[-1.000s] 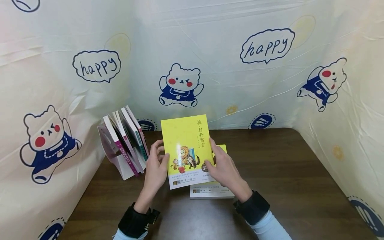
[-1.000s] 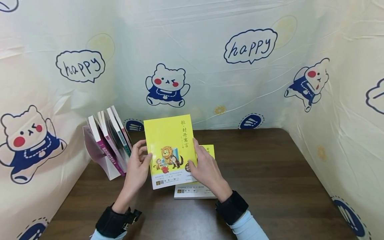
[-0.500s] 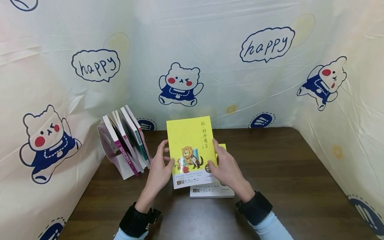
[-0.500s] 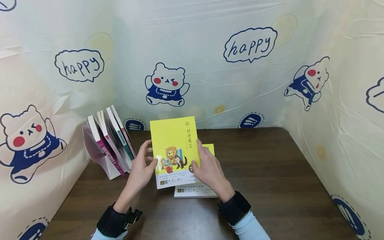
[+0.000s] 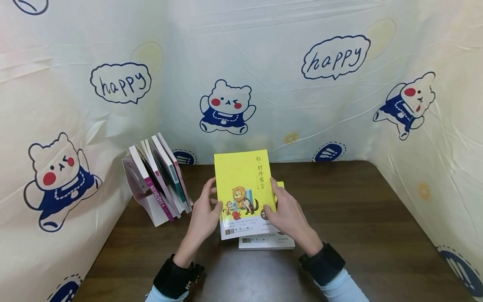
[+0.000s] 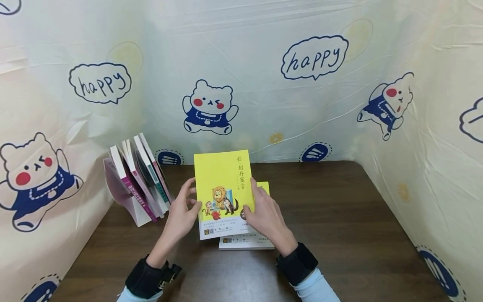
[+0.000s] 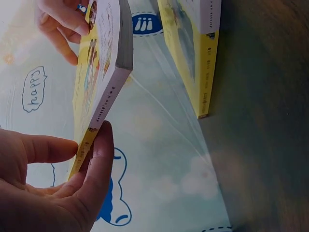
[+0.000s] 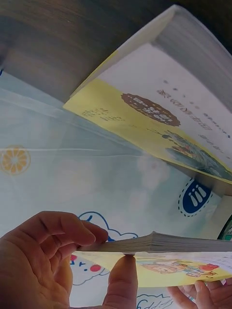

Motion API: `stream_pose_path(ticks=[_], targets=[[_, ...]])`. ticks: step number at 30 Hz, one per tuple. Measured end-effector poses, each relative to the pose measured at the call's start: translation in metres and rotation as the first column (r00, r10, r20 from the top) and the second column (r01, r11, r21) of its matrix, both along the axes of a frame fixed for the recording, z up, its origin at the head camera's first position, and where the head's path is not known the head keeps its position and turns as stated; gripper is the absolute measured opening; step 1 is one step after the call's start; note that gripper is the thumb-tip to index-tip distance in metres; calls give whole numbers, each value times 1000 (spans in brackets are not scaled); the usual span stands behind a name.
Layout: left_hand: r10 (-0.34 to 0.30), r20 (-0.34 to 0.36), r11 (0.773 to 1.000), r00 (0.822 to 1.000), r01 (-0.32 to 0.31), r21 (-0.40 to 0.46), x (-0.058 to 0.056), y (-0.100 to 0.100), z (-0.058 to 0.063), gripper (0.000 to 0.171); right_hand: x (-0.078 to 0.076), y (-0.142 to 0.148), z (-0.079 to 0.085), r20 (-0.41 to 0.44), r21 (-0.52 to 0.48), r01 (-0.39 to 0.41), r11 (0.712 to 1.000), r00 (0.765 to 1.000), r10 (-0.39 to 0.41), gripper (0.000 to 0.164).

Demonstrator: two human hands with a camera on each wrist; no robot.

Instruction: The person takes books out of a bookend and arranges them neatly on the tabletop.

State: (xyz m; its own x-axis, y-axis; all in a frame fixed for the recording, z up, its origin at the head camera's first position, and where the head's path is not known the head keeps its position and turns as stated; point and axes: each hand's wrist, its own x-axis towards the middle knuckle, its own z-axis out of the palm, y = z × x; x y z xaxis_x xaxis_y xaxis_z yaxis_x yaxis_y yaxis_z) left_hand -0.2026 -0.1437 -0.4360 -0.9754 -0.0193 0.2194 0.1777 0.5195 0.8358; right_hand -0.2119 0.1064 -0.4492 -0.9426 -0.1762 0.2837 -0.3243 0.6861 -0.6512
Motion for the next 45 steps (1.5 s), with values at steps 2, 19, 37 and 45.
stream_pose_path(ticks=[2,19,37,45], targets=[[-9,2,1000,1000,9,8,0,1,-2,75,0,1,0,9,4,4,1000,1000,-4,86],[-67,57,998,996,66,20,-2,11,-14,70,4,8,-6,60,28,43,999,997,-44,87],[-141,155,988,978,149,-36,-4,23,-27,74,6,17,-12,119,90,55,994,991,-65,87],[-180,148,979,972,192,-74,-7,29,-37,71,8,21,-16,178,80,53,995,982,-67,90]])
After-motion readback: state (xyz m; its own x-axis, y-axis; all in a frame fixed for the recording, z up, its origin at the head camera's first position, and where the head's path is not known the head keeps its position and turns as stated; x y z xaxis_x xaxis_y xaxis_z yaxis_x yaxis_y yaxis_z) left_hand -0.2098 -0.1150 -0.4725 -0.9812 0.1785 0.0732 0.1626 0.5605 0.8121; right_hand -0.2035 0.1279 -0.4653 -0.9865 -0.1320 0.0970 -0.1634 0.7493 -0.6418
